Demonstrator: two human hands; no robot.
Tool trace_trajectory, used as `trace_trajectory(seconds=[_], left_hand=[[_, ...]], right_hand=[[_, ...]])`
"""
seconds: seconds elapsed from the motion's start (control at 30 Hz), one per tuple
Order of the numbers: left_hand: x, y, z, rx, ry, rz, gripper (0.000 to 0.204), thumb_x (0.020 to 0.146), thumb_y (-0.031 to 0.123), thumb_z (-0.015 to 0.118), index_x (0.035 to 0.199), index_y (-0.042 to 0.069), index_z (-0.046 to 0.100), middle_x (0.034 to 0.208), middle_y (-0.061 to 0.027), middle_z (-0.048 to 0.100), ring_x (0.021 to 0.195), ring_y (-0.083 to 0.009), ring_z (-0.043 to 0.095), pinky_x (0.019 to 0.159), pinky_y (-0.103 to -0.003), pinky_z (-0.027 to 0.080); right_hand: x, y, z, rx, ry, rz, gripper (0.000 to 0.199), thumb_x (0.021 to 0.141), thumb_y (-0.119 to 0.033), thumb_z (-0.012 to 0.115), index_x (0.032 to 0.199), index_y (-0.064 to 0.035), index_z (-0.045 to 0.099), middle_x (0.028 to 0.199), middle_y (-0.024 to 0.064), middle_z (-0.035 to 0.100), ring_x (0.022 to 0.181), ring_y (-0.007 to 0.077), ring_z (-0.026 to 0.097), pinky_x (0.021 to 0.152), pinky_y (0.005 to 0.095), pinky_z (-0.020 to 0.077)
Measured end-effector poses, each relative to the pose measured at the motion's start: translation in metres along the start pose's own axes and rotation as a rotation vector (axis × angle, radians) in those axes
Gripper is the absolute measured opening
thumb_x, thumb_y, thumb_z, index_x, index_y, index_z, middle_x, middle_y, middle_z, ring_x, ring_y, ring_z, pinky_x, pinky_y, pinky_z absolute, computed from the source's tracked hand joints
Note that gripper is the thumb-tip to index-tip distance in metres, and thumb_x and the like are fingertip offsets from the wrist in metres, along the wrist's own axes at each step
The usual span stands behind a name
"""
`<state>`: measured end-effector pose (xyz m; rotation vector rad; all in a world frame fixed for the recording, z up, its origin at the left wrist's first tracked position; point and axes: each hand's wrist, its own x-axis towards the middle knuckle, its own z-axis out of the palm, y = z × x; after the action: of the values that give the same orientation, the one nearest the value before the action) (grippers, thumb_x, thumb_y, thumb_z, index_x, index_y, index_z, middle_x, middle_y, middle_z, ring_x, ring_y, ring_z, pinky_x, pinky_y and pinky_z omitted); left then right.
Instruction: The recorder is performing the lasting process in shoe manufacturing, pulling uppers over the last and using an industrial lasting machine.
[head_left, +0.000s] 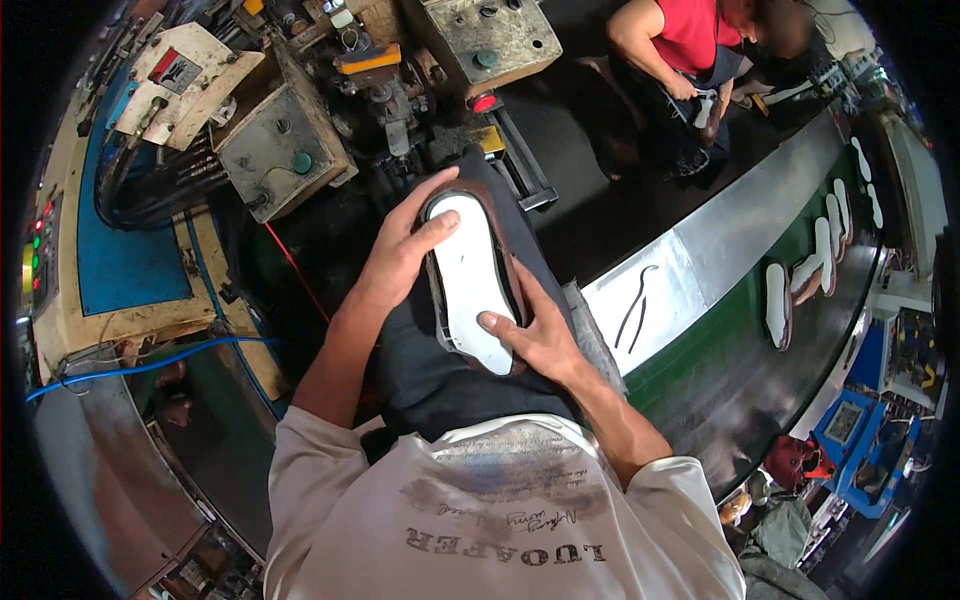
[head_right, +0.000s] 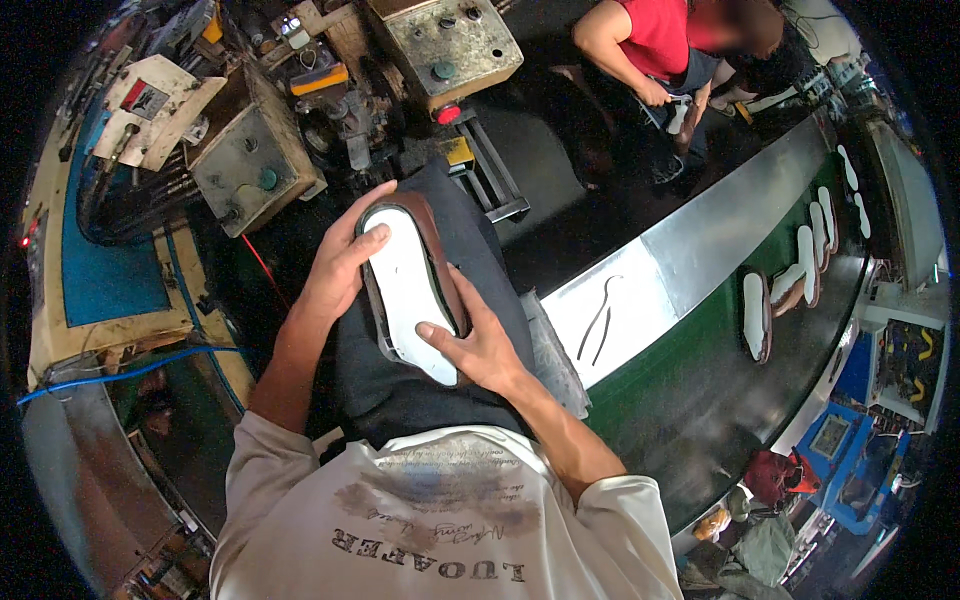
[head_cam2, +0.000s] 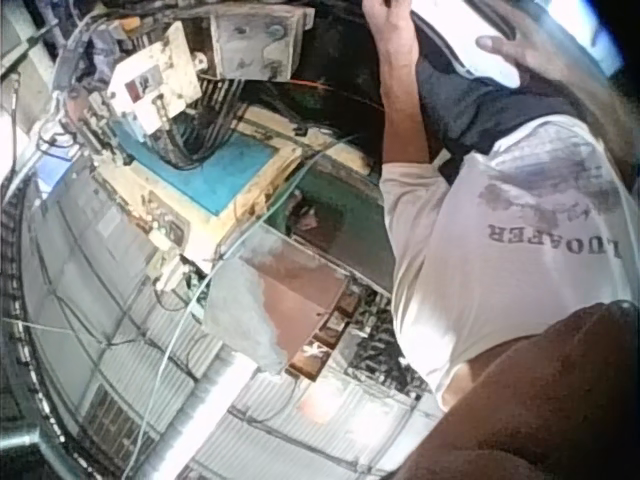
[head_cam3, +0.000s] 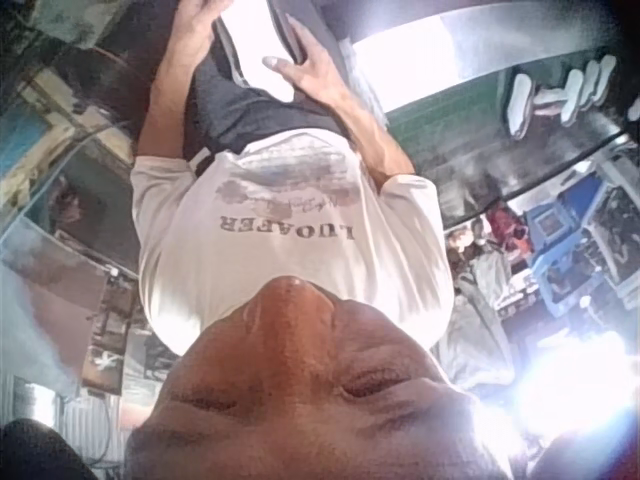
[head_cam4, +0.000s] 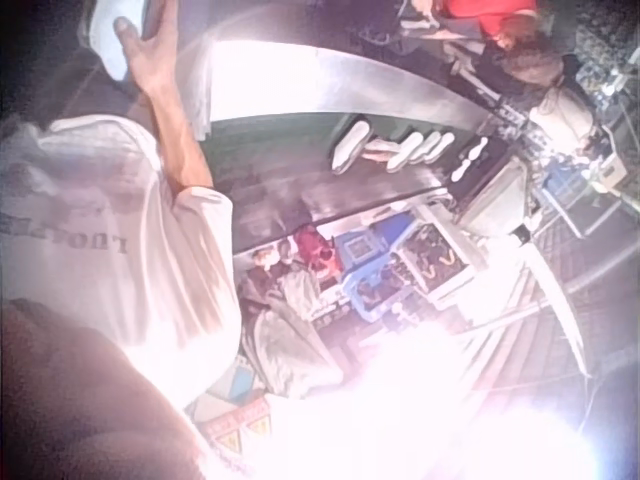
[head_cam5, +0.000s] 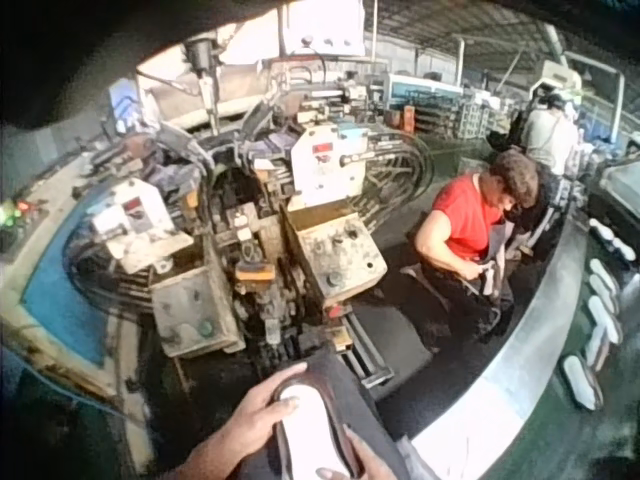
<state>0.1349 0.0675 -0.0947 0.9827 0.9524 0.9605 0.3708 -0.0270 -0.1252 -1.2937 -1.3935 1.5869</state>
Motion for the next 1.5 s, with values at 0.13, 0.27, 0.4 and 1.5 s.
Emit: trace_trajectory(seconds=[0.13,0.27,0.4,1.5], left_hand=[[-0.005,0.001,0.006,0.11,-0.014,0.049,0.067,0.107,0.03,0.072,0.162,-0.001,0.05,0.152,-0.0151,0.061,0.137,-0.0202,0.057,0.118,-0.035,0.043],[-0.01,0.011,0.018,0.208,0.02,0.082,0.069,0.11,0.038,0.068,0.162,-0.002,0.049,0.154,-0.0186,0.06,0.141,-0.0244,0.056,0.119,-0.037,0.043],[-0.013,0.004,0.022,0.331,0.092,0.177,0.063,0.112,0.038,0.064,0.158,-0.003,0.052,0.151,-0.0205,0.06,0.138,-0.0279,0.059,0.117,-0.039,0.044],[0.012,-0.022,0.035,-0.205,0.132,-0.114,0.052,0.113,0.019,0.058,0.161,0.0,0.052,0.151,-0.0148,0.062,0.137,-0.0207,0.059,0.119,-0.036,0.044]], right_hand=[[0.032,-0.042,-0.014,-0.147,0.04,-0.113,0.104,0.095,-0.043,0.084,0.17,0.0048,0.03,0.163,0.0338,0.047,0.154,0.041,0.047,0.128,0.0473,0.0361],[0.063,-0.055,-0.017,-0.096,-0.02,-0.101,0.096,0.099,-0.037,0.081,0.171,0.0016,0.03,0.168,0.0259,0.045,0.154,0.0346,0.047,0.128,0.0451,0.036],[0.06,-0.059,-0.01,-0.164,0.05,-0.199,0.089,0.098,-0.034,0.083,0.168,-0.0004,0.039,0.157,0.026,0.053,0.145,0.0374,0.052,0.123,0.0467,0.0404],[0.106,-0.012,-0.051,0.159,-0.164,-0.102,0.087,0.098,-0.025,0.082,0.172,-0.0139,0.037,0.157,0.0219,0.054,0.145,0.032,0.052,0.122,0.0425,0.0434]])
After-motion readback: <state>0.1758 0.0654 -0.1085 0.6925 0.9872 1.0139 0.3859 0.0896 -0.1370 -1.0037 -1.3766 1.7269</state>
